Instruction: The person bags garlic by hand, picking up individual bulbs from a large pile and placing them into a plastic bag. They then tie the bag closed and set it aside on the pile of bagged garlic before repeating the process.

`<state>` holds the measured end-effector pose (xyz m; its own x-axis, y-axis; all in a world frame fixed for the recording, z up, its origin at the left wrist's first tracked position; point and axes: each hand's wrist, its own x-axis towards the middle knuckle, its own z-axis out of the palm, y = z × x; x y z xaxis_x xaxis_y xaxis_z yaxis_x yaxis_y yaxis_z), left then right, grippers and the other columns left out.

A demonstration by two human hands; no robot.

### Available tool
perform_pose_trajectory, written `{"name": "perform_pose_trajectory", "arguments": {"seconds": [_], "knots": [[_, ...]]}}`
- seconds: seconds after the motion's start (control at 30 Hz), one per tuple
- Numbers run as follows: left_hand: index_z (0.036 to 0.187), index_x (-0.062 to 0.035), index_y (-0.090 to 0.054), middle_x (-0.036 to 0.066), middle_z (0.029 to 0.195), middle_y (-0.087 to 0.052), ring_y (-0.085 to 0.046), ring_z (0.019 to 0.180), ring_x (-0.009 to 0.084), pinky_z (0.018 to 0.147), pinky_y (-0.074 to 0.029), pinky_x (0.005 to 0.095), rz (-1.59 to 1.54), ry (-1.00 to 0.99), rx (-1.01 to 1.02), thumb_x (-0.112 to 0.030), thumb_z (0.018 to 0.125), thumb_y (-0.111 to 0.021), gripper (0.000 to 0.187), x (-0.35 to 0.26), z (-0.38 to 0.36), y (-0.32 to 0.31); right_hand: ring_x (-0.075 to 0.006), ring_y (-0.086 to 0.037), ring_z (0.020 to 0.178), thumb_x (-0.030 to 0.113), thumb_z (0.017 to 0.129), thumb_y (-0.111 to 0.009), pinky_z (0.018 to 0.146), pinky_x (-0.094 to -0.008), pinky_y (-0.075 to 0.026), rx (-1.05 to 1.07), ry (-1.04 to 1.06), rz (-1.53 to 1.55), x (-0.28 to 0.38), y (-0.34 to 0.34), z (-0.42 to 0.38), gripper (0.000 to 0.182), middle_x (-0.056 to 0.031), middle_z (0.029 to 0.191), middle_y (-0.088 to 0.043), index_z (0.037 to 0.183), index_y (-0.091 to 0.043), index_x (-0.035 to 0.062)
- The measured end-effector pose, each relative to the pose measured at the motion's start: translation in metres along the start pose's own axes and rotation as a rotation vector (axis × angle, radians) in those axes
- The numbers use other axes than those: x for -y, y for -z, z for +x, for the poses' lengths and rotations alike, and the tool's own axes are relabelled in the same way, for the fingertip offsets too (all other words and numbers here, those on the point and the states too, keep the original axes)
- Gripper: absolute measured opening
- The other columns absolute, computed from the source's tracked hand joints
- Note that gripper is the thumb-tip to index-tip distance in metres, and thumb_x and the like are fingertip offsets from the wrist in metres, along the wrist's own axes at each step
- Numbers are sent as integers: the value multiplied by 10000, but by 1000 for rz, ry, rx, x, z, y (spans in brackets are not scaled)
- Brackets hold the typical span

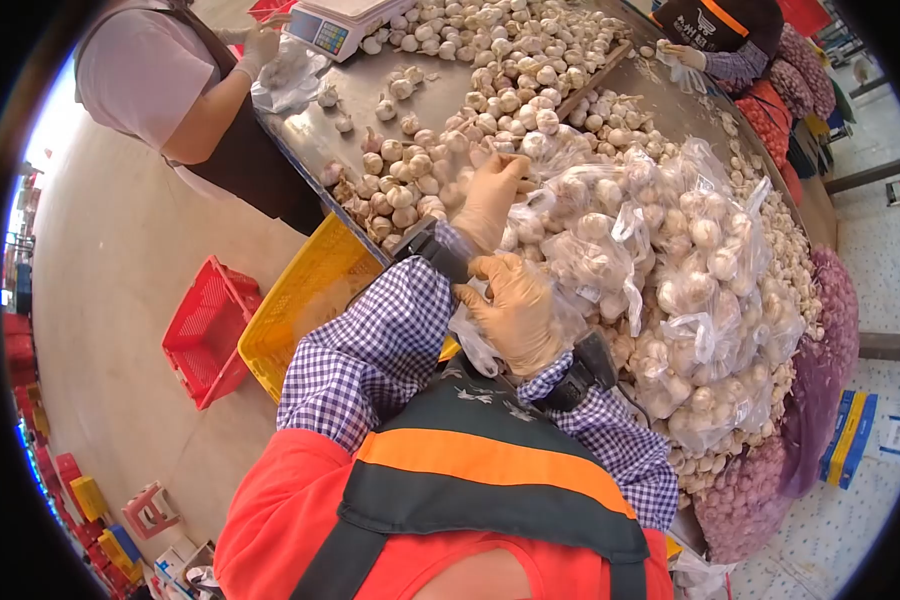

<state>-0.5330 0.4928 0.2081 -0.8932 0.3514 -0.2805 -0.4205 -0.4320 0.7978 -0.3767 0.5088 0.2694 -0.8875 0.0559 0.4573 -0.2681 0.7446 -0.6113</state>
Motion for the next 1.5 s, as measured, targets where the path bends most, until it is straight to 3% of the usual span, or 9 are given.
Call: {"name": "perform_pose_trajectory", "arguments": {"seconds": [0.23,0.47,0.57,0.7,0.8,1.1,1.17,1.3,1.5], "knots": [[903,-65,-634,131,833,-624,-656,744,287,663,-527,399,1093,-959,198,-168,861,-616,113,4,-21,-1,-138,-563,622,122,727,-783,564,-269,-470,3,-335,275,0,-7,-18,247,-49,805,-573,897,-621,46],[885,-48,-598,82,919,-629,-648,790,255,723,-512,384,1766,-1080,656,-152,798,-580,137,21,-36,-1,-141,-571,609,160,726,-789,553,-276,-472,-140,-340,211,-2,-9,-31,254,-48,782,-565,894,-626,61],[818,-83,-607,67,785,-627,-650,716,255,607,-505,390,1792,-1119,573,-166,811,-603,84,22,-42,0,-148,-580,604,162,735,-778,543,-286,-471,-66,-234,111,-8,-7,-41,248,-38,783,-567,908,-626,68],[977,-27,-631,83,876,-660,-659,810,229,747,-526,335,1400,-715,514,-128,876,-586,149,11,-50,-7,-161,-596,607,152,764,-754,543,-297,-471,-37,-216,62,-3,-9,-47,209,-37,799,-589,914,-628,79],[1155,1,-613,54,1011,-687,-633,820,147,715,-522,296,279,141,331,-231,968,-575,300,12,-54,-8,-200,-632,644,147,814,-725,564,-313,-487,-94,-52,51,4,3,-39,141,-63,829,-627,915,-643,95],[1122,-74,-627,126,998,-667,-650,863,235,753,-525,329,1259,-399,492,-179,855,-686,293,12,-90,31,-193,-644,836,145,844,-716,661,-316,-518,-273,-350,-321,-71,85,-64,306,-113,1073,-607,1105,-593,44],[1148,-73,-615,133,1037,-663,-651,899,271,779,-528,346,1325,-447,521,-176,837,-697,338,21,-90,16,-256,-600,1015,167,814,-692,878,-415,-472,-154,-294,-654,-77,100,-38,284,-122,989,-632,1071,-620,69],[1219,-39,-576,189,1182,-599,-592,1065,324,911,-487,372,1435,-596,604,-217,820,-722,461,29,-66,-25,-321,-589,953,164,766,-716,880,-457,-445,121,-241,-722,-132,78,-43,335,-125,1097,-609,1076,-615,89],[1296,-11,-525,160,1304,-548,-548,1170,264,997,-440,355,693,-7,547,-388,903,-657,561,38,-52,16,-359,-608,897,80,770,-665,789,-438,-480,-161,-379,-309,-125,92,-42,230,-134,973,-672,1000,-665,72]]}}
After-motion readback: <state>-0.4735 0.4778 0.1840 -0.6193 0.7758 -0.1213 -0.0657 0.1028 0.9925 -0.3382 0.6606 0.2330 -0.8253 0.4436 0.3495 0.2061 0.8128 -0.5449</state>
